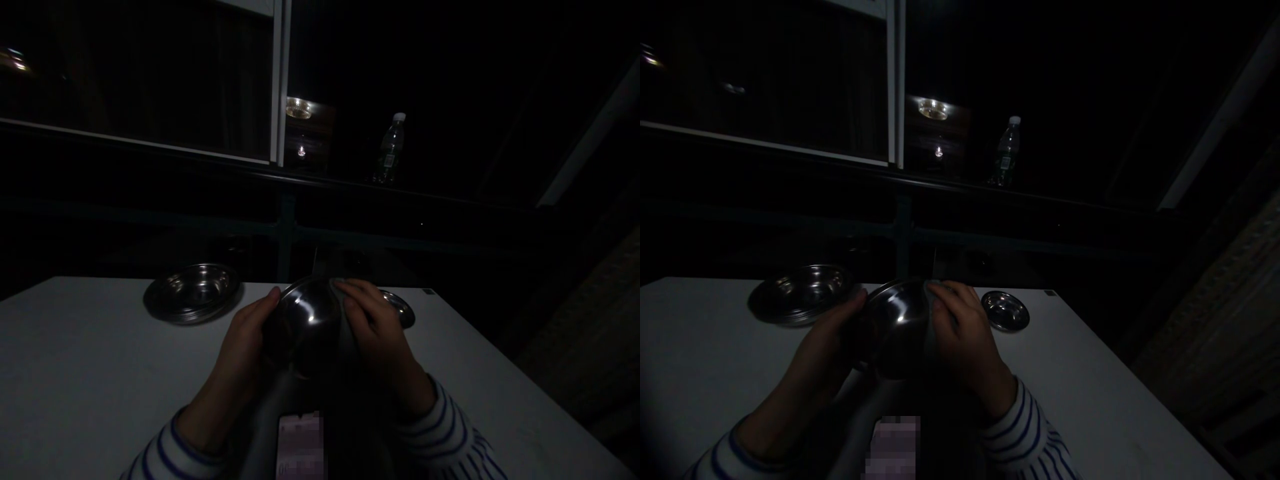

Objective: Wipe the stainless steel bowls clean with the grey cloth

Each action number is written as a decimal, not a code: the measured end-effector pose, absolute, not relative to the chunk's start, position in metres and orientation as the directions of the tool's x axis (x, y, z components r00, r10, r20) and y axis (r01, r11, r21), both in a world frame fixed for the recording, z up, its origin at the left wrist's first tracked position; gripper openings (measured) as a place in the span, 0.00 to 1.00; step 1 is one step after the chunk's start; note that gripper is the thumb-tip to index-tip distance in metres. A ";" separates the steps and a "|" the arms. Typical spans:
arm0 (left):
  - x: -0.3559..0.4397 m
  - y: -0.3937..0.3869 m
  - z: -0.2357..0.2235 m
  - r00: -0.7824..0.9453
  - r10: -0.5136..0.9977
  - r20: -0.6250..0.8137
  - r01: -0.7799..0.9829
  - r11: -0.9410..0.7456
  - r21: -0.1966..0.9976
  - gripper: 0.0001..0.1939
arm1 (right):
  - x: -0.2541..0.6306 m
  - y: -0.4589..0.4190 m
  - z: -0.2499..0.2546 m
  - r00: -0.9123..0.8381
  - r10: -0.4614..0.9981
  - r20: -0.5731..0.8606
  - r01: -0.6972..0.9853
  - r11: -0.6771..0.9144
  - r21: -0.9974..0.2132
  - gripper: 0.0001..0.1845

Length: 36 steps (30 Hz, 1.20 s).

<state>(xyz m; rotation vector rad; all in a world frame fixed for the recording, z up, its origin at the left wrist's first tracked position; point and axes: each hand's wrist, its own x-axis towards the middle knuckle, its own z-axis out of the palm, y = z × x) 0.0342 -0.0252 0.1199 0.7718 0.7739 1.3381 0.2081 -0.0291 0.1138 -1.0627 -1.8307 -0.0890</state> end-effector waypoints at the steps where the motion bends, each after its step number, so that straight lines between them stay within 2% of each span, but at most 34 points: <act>1: 0.035 -0.026 0.120 0.074 0.997 -0.038 -0.519 0.071 0.852 0.11 | 0.207 -0.030 0.114 -0.159 0.598 0.786 0.706 0.625 -0.333 0.16; 6: 0.037 -0.026 0.117 0.062 0.997 -0.046 -0.424 0.068 0.903 0.15 | 0.184 -0.040 0.113 -0.401 0.362 0.842 0.719 0.694 0.044 0.14; 9: 0.038 -0.025 0.115 0.034 0.998 -0.043 -0.424 0.054 0.904 0.14 | 0.172 -0.045 0.108 -0.508 0.324 0.798 0.689 0.709 0.152 0.14; 13: 0.039 -0.025 0.114 0.008 0.999 -0.046 -0.407 0.045 0.912 0.15 | 0.174 -0.042 0.106 -0.505 0.347 0.790 0.685 0.718 0.122 0.14; 18: 0.038 -0.029 0.115 0.017 0.998 -0.062 -0.370 0.064 0.927 0.15 | 0.197 -0.031 0.111 -0.236 0.522 0.820 0.758 0.627 -0.181 0.15; 20: 0.037 -0.030 0.114 0.009 0.999 -0.040 -0.366 0.041 0.930 0.14 | 0.200 -0.030 0.113 -0.196 0.553 0.810 0.765 0.602 -0.227 0.16; 22: 0.037 -0.029 0.113 -0.005 1.000 -0.022 -0.377 0.018 0.926 0.14 | 0.195 -0.032 0.112 -0.250 0.500 0.829 0.771 0.620 -0.141 0.15; 25: 0.038 -0.025 0.109 -0.041 0.999 -0.014 -0.399 -0.003 0.917 0.15 | 0.181 -0.037 0.106 -0.429 0.362 0.827 0.740 0.667 0.092 0.14; 27: 0.037 -0.022 0.106 -0.059 0.998 -0.022 -0.395 -0.003 0.919 0.18 | 0.172 -0.040 0.101 -0.502 0.313 0.806 0.705 0.688 0.172 0.13; 32: 0.035 -0.020 0.103 -0.045 0.999 0.018 -0.374 -0.033 0.927 0.19 | 0.164 -0.041 0.098 -0.505 0.329 0.798 0.696 0.702 0.152 0.14; 36: 0.037 -0.027 0.111 0.009 0.999 0.052 -0.370 -0.045 0.928 0.17 | 0.176 -0.038 0.106 -0.379 0.361 0.852 0.727 0.686 0.032 0.14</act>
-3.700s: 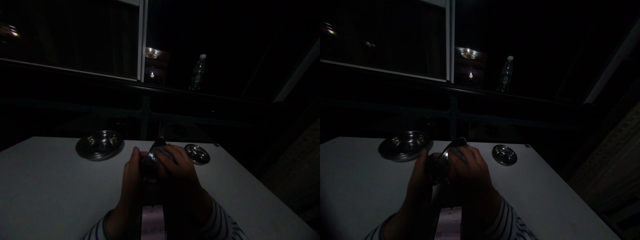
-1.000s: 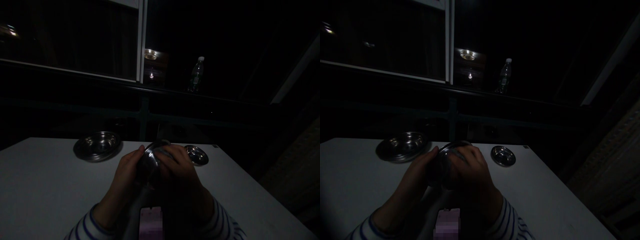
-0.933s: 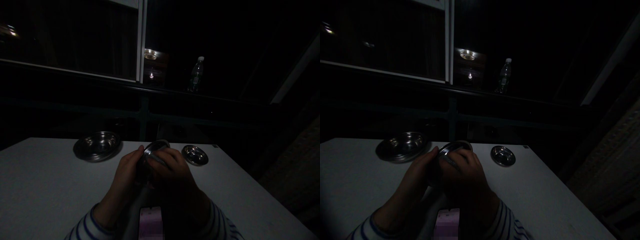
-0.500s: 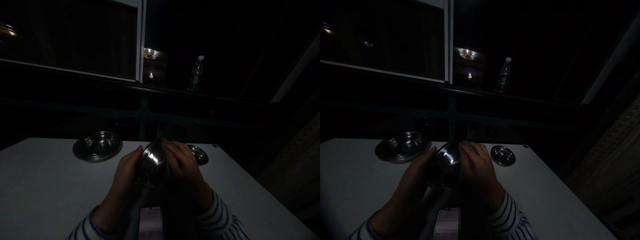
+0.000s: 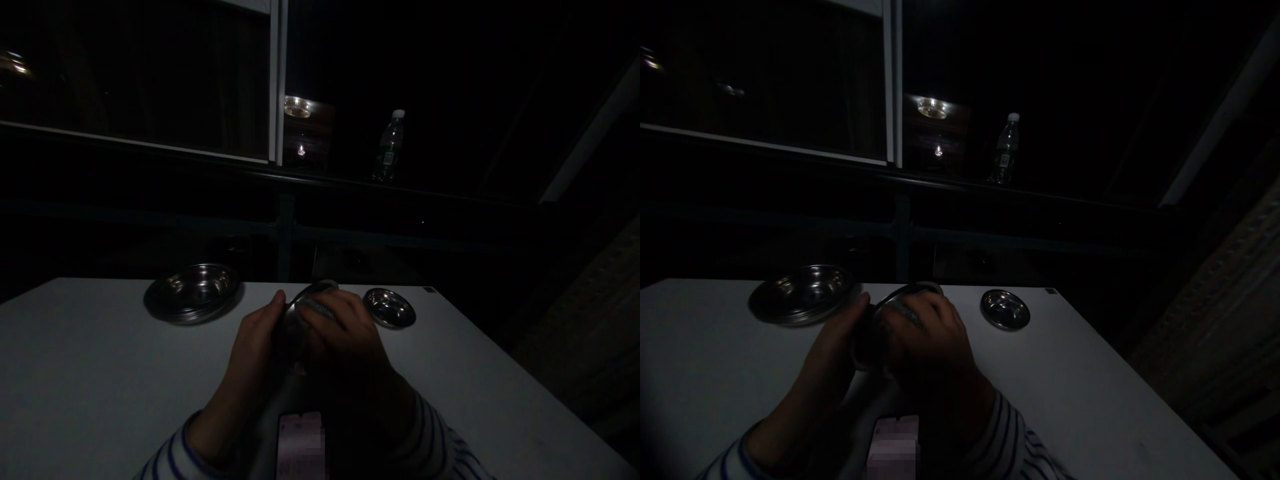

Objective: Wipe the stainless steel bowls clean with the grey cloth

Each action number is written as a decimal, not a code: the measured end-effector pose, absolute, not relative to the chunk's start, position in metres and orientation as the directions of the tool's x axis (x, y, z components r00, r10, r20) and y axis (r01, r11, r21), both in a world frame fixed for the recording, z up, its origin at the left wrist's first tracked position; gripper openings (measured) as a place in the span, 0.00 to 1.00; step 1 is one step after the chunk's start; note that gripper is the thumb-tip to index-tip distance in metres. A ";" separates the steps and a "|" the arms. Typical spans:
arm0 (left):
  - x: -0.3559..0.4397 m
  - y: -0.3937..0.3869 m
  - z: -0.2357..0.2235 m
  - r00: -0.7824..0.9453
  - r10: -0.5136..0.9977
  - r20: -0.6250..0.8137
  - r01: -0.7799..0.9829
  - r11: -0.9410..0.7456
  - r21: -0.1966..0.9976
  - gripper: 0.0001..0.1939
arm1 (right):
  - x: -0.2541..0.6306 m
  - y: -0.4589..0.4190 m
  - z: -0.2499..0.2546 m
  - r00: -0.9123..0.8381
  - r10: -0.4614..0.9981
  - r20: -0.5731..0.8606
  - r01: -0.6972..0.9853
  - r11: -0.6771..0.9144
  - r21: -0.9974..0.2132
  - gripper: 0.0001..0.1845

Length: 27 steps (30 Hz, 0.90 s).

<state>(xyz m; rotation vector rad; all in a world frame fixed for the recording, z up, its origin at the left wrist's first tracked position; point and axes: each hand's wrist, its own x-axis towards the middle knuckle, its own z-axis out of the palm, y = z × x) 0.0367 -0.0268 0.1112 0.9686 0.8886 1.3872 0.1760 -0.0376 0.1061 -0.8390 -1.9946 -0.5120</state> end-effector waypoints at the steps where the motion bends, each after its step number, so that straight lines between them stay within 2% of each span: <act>1: 0.037 -0.028 0.113 0.031 0.998 0.049 -0.374 -0.034 0.927 0.16 | 0.180 -0.036 0.108 -0.338 0.383 0.860 0.731 0.682 -0.017 0.14; 6: 0.033 -0.025 0.116 0.077 0.997 -0.009 -0.506 0.047 0.861 0.11 | 0.200 -0.024 0.109 -0.105 0.592 0.799 0.689 0.623 -0.371 0.16; 9: 0.029 -0.020 0.116 0.047 0.997 -0.058 -0.564 0.075 0.822 0.10 | 0.206 -0.020 0.107 -0.033 0.664 0.747 0.628 0.595 -0.502 0.16; 12: 0.028 -0.019 0.118 0.044 0.997 -0.069 -0.547 0.082 0.833 0.08 | 0.205 -0.023 0.109 -0.049 0.670 0.741 0.648 0.586 -0.487 0.16; 17: 0.032 -0.021 0.116 0.156 0.986 -0.060 -0.440 0.124 0.890 0.11 | 0.192 -0.036 0.116 -0.232 0.550 0.802 0.720 0.652 -0.239 0.16; 20: 0.031 -0.019 0.113 0.173 0.984 -0.047 -0.427 0.118 0.897 0.12 | 0.188 -0.038 0.117 -0.275 0.505 0.818 0.713 0.678 -0.179 0.16; 22: 0.027 -0.017 0.113 0.135 0.990 -0.046 -0.467 0.104 0.878 0.11 | 0.189 -0.035 0.116 -0.230 0.522 0.822 0.707 0.670 -0.227 0.16; 27: 0.016 -0.014 0.122 -0.003 0.994 -0.105 -0.627 0.080 0.775 0.06 | 0.200 -0.024 0.107 -0.093 0.659 0.746 0.629 0.620 -0.469 0.18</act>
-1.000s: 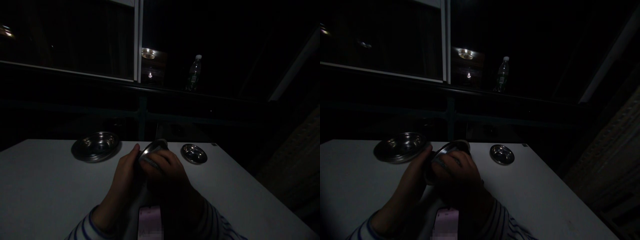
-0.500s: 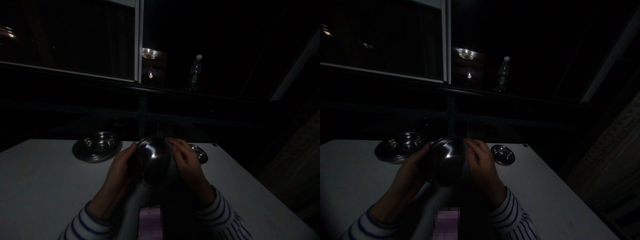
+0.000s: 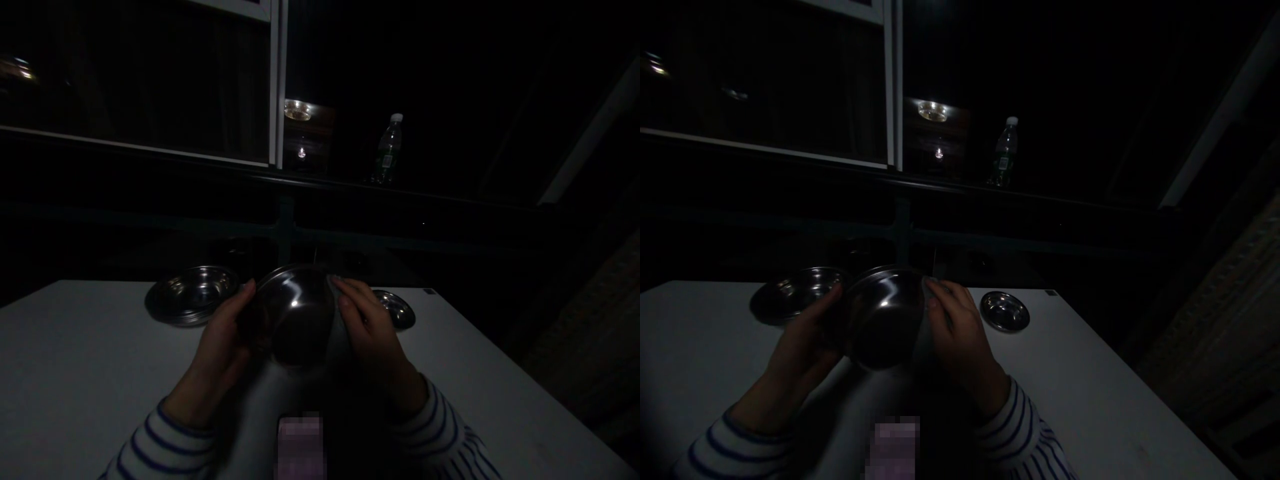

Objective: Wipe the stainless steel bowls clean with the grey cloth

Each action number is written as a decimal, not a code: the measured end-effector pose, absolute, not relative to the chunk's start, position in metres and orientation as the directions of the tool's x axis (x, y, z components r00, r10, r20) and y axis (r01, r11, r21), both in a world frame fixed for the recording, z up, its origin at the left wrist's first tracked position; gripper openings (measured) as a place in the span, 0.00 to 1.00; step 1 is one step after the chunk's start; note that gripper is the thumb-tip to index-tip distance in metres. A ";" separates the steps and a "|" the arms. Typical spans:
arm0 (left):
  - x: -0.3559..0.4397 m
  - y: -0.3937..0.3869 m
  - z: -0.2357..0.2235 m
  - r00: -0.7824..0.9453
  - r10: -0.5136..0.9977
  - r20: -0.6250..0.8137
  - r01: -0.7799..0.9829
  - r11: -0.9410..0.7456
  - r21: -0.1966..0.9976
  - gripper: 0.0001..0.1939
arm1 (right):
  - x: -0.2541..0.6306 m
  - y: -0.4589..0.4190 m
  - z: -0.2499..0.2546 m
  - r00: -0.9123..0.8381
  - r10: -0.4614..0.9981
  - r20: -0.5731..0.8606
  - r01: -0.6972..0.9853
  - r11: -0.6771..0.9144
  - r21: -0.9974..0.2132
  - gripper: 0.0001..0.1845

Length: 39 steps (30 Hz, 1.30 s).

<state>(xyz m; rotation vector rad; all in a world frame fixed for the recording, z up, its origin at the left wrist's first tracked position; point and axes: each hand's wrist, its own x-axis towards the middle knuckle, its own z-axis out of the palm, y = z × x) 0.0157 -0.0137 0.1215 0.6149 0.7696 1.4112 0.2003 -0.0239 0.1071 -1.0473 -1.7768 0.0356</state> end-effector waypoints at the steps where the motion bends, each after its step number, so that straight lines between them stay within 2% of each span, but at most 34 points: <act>1: 0.015 -0.014 0.123 -0.020 0.994 -0.107 -0.647 0.069 0.760 0.05 | 0.201 -0.023 0.106 -0.081 0.675 0.733 0.618 0.611 -0.494 0.18; 3: 0.016 -0.014 0.123 -0.020 0.994 -0.107 -0.635 0.070 0.769 0.05 | 0.201 -0.024 0.106 -0.079 0.678 0.731 0.633 0.600 -0.489 0.18; 7: 0.023 -0.015 0.117 0.145 0.987 -0.066 -0.509 0.132 0.850 0.09 | 0.195 -0.033 0.112 -0.187 0.612 0.768 0.717 0.619 -0.319 0.18; 11: 0.027 -0.016 0.114 0.205 0.977 -0.050 -0.528 0.153 0.836 0.10 | 0.191 -0.039 0.116 -0.274 0.547 0.791 0.723 0.660 -0.206 0.18; 15: 0.023 -0.015 0.119 0.157 0.983 -0.101 -0.663 0.180 0.726 0.07 | 0.195 -0.036 0.116 -0.206 0.554 0.807 0.694 0.664 -0.278 0.18; 19: 0.017 -0.012 0.126 0.100 0.992 -0.076 -0.806 0.126 0.579 0.12 | 0.200 -0.031 0.113 -0.137 0.638 0.758 0.650 0.635 -0.417 0.19; 22: 0.014 -0.010 0.128 0.078 0.995 -0.056 -0.839 0.096 0.536 0.13 | 0.200 -0.030 0.111 -0.121 0.656 0.745 0.631 0.630 -0.453 0.21; 27: 0.016 -0.012 0.128 0.098 0.990 -0.098 -0.792 0.138 0.594 0.12 | 0.200 -0.031 0.111 -0.127 0.649 0.750 0.671 0.613 -0.417 0.20; 30: 0.021 -0.015 0.127 0.178 0.973 -0.145 -0.693 0.228 0.684 0.10 | 0.201 -0.034 0.114 -0.167 0.640 0.750 0.712 0.604 -0.357 0.19; 33: 0.025 -0.019 0.128 0.220 0.962 -0.164 -0.634 0.269 0.726 0.08 | 0.202 -0.037 0.117 -0.223 0.616 0.755 0.731 0.618 -0.288 0.18; 36: 0.024 -0.019 0.130 0.199 0.964 -0.177 -0.652 0.265 0.710 0.08 | 0.202 -0.037 0.118 -0.245 0.602 0.760 0.724 0.635 -0.270 0.19; 39: 0.019 -0.017 0.132 0.160 0.974 -0.160 -0.723 0.226 0.653 0.09 | 0.205 -0.033 0.116 -0.208 0.624 0.753 0.707 0.628 -0.325 0.19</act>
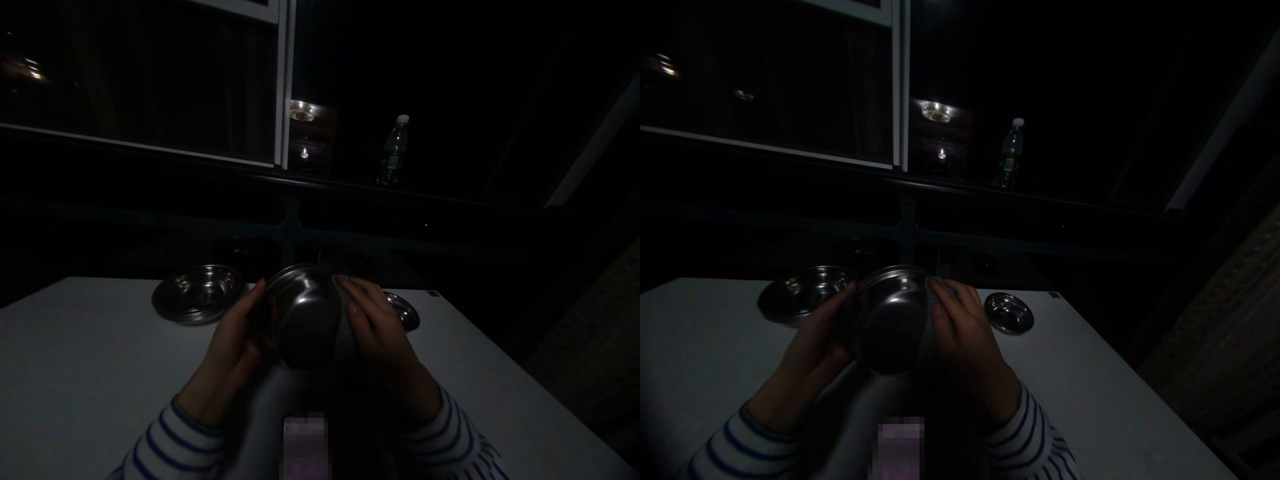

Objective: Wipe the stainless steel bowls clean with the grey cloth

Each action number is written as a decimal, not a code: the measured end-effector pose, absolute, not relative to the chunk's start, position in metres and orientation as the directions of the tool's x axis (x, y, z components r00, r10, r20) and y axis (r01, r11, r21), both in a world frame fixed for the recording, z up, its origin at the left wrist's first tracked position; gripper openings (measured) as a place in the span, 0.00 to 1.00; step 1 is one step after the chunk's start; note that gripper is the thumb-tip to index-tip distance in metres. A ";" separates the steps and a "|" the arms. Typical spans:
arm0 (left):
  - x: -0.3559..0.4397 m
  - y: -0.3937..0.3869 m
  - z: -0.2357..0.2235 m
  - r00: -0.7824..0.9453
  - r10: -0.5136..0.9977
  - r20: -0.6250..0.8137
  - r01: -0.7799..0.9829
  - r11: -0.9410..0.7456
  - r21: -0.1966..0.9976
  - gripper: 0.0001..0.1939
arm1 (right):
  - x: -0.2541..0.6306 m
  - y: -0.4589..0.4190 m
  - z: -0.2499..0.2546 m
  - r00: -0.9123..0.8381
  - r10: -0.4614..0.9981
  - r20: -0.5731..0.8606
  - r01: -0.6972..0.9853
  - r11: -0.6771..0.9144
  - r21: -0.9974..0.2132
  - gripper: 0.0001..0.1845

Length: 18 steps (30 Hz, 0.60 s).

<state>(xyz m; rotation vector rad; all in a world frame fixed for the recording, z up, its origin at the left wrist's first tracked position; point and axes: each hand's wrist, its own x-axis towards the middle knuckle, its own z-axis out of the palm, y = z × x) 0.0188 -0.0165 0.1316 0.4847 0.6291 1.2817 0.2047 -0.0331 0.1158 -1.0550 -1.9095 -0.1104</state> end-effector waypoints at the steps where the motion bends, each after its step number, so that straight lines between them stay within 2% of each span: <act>1: 0.017 -0.016 0.132 0.140 0.979 -0.151 -0.741 0.205 0.639 0.09 | 0.205 -0.032 0.115 -0.193 0.635 0.748 0.701 0.623 -0.348 0.19; 4: 0.016 -0.015 0.133 0.084 0.985 -0.154 -0.735 0.166 0.658 0.06 | 0.206 -0.029 0.112 -0.170 0.655 0.736 0.697 0.608 -0.380 0.19; 8: 0.023 -0.018 0.130 0.149 0.975 -0.166 -0.622 0.223 0.751 0.07 | 0.205 -0.031 0.112 -0.212 0.637 0.741 0.734 0.605 -0.310 0.18; 11: 0.030 -0.021 0.125 0.188 0.968 -0.163 -0.537 0.241 0.809 0.08 | 0.201 -0.035 0.115 -0.310 0.590 0.746 0.754 0.630 -0.184 0.18; 13: 0.034 -0.021 0.120 0.189 0.966 -0.174 -0.502 0.247 0.829 0.10 | 0.195 -0.037 0.116 -0.413 0.523 0.745 0.743 0.667 -0.056 0.18; 16: 0.037 -0.020 0.115 0.208 0.955 -0.210 -0.492 0.288 0.822 0.10 | 0.181 -0.038 0.110 -0.536 0.401 0.743 0.696 0.708 0.120 0.17; 18: 0.038 -0.019 0.113 0.206 0.943 -0.261 -0.522 0.332 0.786 0.10 | 0.171 -0.037 0.102 -0.578 0.343 0.740 0.668 0.720 0.188 0.16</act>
